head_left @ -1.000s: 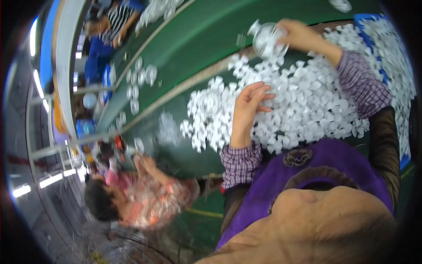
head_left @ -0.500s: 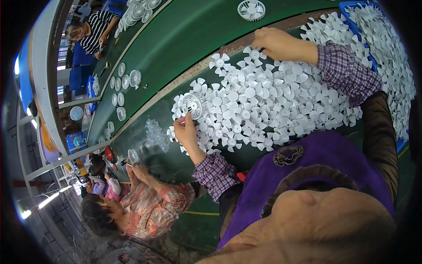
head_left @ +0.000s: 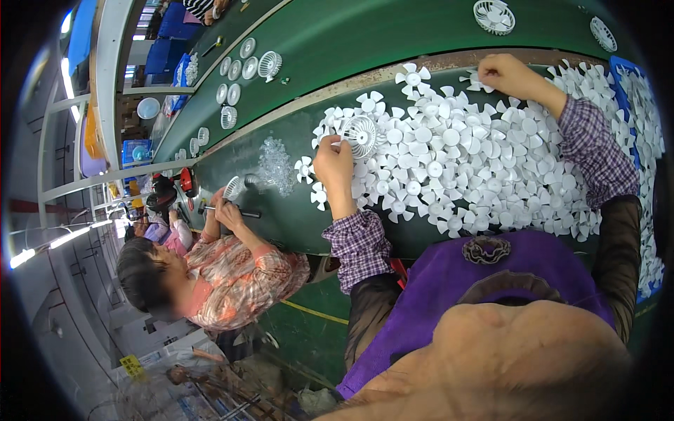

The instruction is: Assembling small plastic flower-shaped components into circular frames on a factory production line.

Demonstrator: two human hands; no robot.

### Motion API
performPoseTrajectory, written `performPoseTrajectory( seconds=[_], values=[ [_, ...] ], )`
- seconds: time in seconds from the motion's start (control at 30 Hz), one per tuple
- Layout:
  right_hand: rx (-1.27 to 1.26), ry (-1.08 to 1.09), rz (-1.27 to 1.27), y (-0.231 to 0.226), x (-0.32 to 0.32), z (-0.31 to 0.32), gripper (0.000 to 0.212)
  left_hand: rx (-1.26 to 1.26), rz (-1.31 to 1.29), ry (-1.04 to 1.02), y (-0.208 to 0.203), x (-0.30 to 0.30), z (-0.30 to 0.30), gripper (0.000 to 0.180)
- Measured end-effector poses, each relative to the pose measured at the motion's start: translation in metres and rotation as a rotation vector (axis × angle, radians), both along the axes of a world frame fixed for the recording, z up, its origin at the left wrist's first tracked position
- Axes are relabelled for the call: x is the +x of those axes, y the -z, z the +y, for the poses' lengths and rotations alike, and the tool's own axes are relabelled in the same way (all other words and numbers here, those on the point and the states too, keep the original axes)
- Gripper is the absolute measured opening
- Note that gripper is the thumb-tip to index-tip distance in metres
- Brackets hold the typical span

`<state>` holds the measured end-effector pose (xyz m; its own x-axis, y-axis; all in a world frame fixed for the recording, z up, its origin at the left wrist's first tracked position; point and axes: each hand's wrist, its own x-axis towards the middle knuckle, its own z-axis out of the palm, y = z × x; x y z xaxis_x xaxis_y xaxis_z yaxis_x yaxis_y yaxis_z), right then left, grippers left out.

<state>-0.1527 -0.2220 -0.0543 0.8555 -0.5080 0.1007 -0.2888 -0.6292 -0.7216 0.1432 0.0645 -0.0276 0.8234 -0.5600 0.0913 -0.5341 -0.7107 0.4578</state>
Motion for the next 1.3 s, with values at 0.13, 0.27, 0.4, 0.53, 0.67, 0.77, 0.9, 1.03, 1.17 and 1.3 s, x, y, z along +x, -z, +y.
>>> performPoseTrajectory(
  seconds=[0.13, 0.27, 0.4, 0.53, 0.67, 0.77, 0.9, 1.03, 1.17, 1.3],
  values=[
    [0.852, 0.131, 0.037, -0.03, -0.022, -0.017, 0.012, -0.077, -0.208, 0.114, 0.004, 0.006, -0.008, 0.029],
    [0.628, 0.276, 0.198, -0.007, -0.054, -0.038, 0.013, -0.053, -0.077, 0.014, -0.001, 0.007, 0.015, 0.047],
    [-0.356, 0.477, 0.281, -0.008, -0.054, -0.038, 0.012, -0.078, 0.386, -0.028, 0.005, 0.002, 0.035, 0.055],
    [-0.426, 0.263, 0.366, -0.029, -0.024, -0.004, 0.02, -0.014, 0.374, -0.016, -0.002, 0.006, 0.022, 0.054],
    [-0.516, 0.257, 0.465, -0.01, -0.019, 0.015, 0.029, 0.13, 0.261, 0.062, 0.004, 0.004, 0.01, 0.047],
    [-0.529, 0.234, 0.442, 0.002, -0.016, 0.008, 0.031, -0.167, 0.467, -0.113, 0.009, 0.006, 0.02, 0.031],
    [-0.515, 0.291, 0.482, -0.017, -0.026, 0.012, 0.037, -0.75, 0.776, -0.122, -0.009, -0.01, 0.013, 0.015],
    [-0.476, 0.251, 0.521, -0.02, -0.018, 0.009, 0.042, -1.084, 1.262, 0.021, -0.016, -0.027, 0.01, 0.029],
    [-0.53, 0.244, 0.404, -0.022, -0.021, 0.011, 0.038, -1.132, 1.601, 0.123, -0.011, -0.044, -0.009, 0.038],
    [-0.602, 0.23, 0.12, -0.066, -0.011, 0.033, 0.029, -1.022, 1.454, 0.277, -0.03, -0.07, -0.036, 0.043]
  ],
)
